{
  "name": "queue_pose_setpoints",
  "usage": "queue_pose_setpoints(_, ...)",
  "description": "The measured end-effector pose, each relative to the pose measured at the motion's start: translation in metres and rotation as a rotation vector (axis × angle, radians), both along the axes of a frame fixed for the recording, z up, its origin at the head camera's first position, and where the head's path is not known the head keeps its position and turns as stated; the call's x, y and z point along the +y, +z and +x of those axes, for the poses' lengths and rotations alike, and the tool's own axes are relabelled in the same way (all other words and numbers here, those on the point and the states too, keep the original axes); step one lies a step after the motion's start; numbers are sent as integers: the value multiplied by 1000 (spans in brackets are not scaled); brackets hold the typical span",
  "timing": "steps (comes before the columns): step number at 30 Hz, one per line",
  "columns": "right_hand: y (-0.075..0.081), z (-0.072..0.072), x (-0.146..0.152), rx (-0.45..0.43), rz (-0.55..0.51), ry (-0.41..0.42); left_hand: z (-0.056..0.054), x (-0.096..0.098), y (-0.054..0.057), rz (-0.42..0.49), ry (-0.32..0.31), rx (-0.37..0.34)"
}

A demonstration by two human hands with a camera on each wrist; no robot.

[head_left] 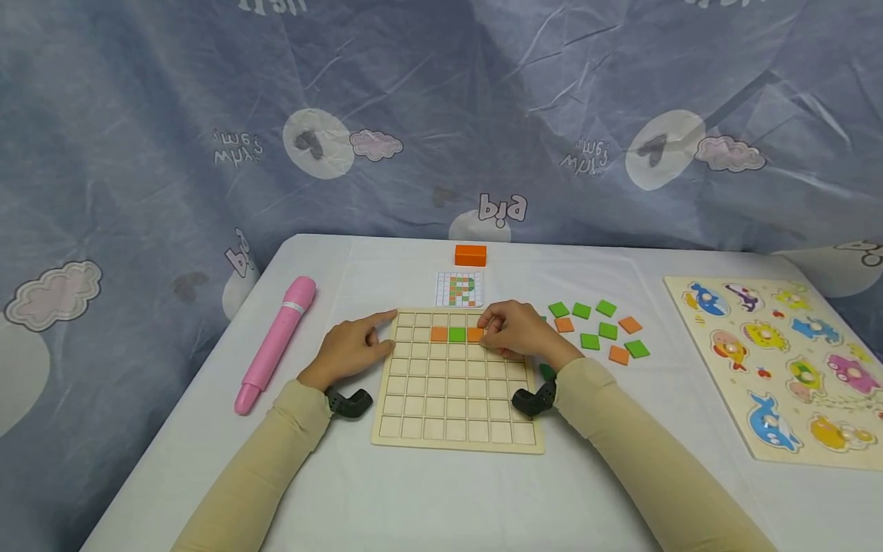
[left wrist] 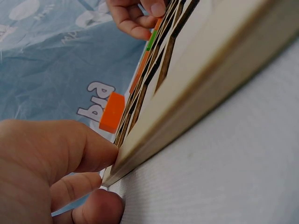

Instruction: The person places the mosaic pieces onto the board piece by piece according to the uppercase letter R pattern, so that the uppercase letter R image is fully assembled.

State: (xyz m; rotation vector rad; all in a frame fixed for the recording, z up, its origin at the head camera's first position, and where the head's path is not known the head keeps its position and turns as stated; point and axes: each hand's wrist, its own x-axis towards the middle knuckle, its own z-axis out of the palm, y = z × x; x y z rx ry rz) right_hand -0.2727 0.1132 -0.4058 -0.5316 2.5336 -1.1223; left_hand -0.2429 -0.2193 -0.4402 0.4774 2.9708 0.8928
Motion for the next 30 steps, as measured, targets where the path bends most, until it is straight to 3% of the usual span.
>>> queue_pose_setpoints(10,-1,2,6,-17,-43,15,0,-1,1,15,-5,2)
queue_pose_setpoints(13,0,5,12,13,-60,35,1,0,1,14,-4,-1)
queue_pose_setpoints(21,7,21,39,79,-97,75,1,1,3,5,-3,-1)
queue_pose_setpoints(30,13,40,76,91,-108,83,1,1,2,9,0,-8)
